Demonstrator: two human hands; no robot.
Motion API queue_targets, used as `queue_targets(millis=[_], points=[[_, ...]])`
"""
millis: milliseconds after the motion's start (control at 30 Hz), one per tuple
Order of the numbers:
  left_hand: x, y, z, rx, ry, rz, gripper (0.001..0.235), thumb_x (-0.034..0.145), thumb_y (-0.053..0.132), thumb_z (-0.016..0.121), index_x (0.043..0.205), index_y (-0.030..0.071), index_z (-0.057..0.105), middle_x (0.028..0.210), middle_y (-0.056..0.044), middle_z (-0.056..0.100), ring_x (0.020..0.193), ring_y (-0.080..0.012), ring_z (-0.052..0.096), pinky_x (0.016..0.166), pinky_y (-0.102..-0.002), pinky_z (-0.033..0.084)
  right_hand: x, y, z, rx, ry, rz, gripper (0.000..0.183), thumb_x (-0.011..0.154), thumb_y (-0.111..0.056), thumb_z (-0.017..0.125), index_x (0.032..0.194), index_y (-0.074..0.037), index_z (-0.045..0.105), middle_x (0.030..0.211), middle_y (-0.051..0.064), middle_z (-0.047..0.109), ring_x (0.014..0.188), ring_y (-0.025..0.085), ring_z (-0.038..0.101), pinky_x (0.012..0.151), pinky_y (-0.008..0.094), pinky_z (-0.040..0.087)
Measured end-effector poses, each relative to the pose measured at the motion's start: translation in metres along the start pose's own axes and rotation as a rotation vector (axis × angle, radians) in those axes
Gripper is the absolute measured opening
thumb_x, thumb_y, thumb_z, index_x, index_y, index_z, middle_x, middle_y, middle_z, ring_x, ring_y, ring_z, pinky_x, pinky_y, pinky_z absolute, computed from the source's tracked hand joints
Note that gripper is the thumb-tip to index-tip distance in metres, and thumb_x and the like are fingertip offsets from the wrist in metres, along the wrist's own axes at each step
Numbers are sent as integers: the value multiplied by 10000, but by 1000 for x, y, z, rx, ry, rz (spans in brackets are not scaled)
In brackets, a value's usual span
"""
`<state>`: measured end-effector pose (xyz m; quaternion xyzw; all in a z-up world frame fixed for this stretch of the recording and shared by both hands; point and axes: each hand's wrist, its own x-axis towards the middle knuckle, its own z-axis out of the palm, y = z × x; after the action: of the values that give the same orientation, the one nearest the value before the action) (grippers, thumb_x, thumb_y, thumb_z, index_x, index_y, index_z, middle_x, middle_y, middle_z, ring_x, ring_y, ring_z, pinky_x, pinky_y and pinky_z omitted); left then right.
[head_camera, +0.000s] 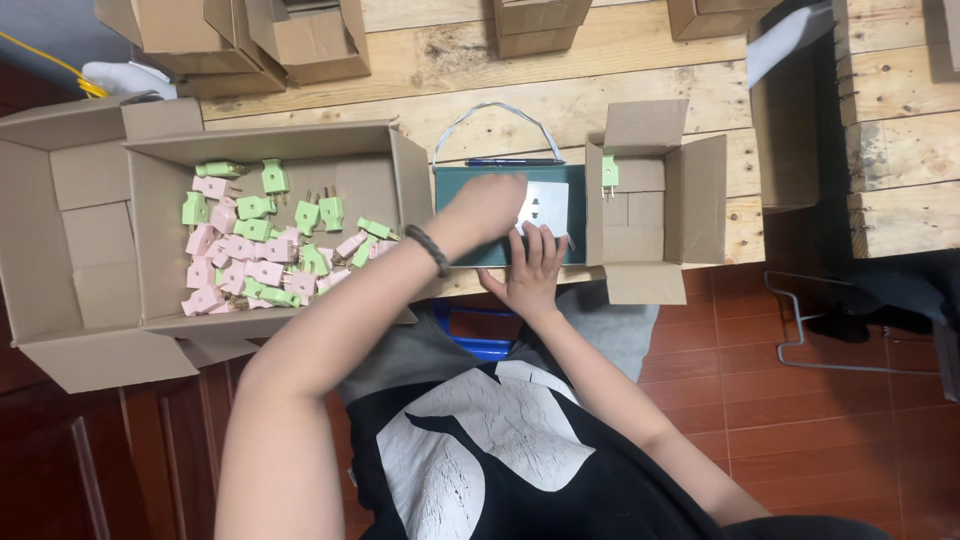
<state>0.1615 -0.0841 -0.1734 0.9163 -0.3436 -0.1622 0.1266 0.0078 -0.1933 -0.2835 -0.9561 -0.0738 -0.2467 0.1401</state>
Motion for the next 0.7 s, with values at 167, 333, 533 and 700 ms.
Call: queue_targets(millis=[167,333,533,700], points=[[-32,20,-78,-226,-18,-35,328,904,117,710,1200,-9,646,947,-238,726,908,-446,749,760,-542,607,1,0,-7,1,-20,-7,874,876,-656,713,1550,-143,496,1559,144,399,1497,372,272,1293,619,20],[-29,27,-76,-254,58,24,262,924,-4,630,1128,84,769,1021,-224,690,952,-409,750,787,-462,612,-1,2,-6,5,-7,-27,839,908,-604,692,1583,-152,483,1571,140,391,1513,371,260,1290,612,18],[-1,33,-44,-218,-25,82,262,904,-23,631,1048,98,814,1002,-245,700,920,-415,752,788,-495,614,-8,8,4,15,-12,-17,789,909,-579,710,1539,-141,525,1597,146,382,1536,377,247,1290,613,37],[31,40,-1,-51,72,136,135,829,-24,650,774,29,762,688,-189,680,675,-366,741,608,-464,619,-15,12,11,11,26,-34,675,840,-597,765,1270,-93,638,1499,206,444,1502,432,317,1277,649,131]])
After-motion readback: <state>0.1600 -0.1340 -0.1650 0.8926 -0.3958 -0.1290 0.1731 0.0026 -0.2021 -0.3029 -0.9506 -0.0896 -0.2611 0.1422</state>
